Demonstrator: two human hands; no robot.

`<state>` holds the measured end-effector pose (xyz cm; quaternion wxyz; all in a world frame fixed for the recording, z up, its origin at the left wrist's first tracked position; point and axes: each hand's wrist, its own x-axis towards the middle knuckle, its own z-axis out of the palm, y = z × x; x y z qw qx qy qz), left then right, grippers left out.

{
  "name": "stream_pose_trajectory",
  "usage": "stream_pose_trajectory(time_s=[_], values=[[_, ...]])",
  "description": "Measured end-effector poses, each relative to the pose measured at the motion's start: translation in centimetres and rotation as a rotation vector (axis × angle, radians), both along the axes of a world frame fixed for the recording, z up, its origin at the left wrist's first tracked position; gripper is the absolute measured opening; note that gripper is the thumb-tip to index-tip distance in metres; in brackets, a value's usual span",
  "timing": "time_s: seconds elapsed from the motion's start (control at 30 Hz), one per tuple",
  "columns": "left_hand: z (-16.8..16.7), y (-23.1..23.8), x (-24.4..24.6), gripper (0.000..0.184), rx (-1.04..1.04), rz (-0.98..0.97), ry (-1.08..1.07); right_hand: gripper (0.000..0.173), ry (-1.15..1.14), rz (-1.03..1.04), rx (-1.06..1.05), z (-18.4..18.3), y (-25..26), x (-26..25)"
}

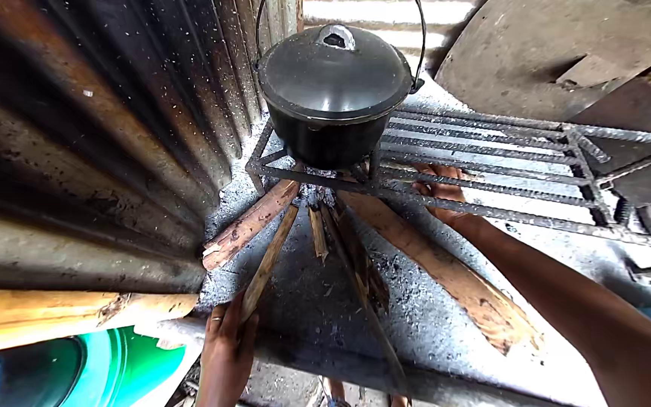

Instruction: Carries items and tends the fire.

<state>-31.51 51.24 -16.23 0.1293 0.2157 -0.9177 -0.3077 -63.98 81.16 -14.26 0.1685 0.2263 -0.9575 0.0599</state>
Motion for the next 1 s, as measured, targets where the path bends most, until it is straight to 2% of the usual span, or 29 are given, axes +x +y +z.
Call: stream_pose_trajectory(time_s=[0.03, 0.1, 0.17, 0.5, 0.57, 0.63, 0.7, 0.83, 1.0], values=[[0.2, 0.0, 0.3, 0.045, 0.010, 0.001, 0.000, 0.029, 0.006, 0.096, -0.114, -2.6, 1.5, -1.4], [0.2, 0.2, 0.3, 0.047, 0.039, 0.003, 0.013, 0.038, -0.134, 0.084, -0.136, -4.0, 2.6, -2.8], [-0.3, 0.3, -0.4, 0.049, 0.056, 0.006, 0.044, 0.041, -0.107, 0.058, -0.139, -5.1, 2.9, -3.5], [-2.3, -0.1, -8.5, 0.052, 0.057, -0.114, 0.079, 0.035, -0.017, 0.177, -0.254, -5.3, 3.2, -2.9], [-2.3, 0.0, -9.4, 0.052, 0.032, -0.131, 0.037, 0.040, -0.002, 0.185, -0.204, -5.1, 3.2, -3.1], [-2.3, 0.1, -9.9, 0.052, -0.041, -0.148, 0.009, 0.049, -0.081, 0.130, -0.106, -4.3, 3.0, -3.2], [-2.3, 0.2, -10.0, 0.053, -0.097, -0.158, 0.008, 0.053, -0.197, 0.080, -0.028, -3.5, 2.5, -3.1], [-2.3, 0.0, -9.1, 0.054, -0.072, -0.163, 0.021, 0.048, -0.551, -0.064, 0.059, -2.5, 1.8, -3.1], [-2.3, -0.2, -6.3, 0.048, -0.075, -0.123, 0.117, 0.050, -0.377, -0.103, 0.063, -3.5, 1.6, -3.5]])
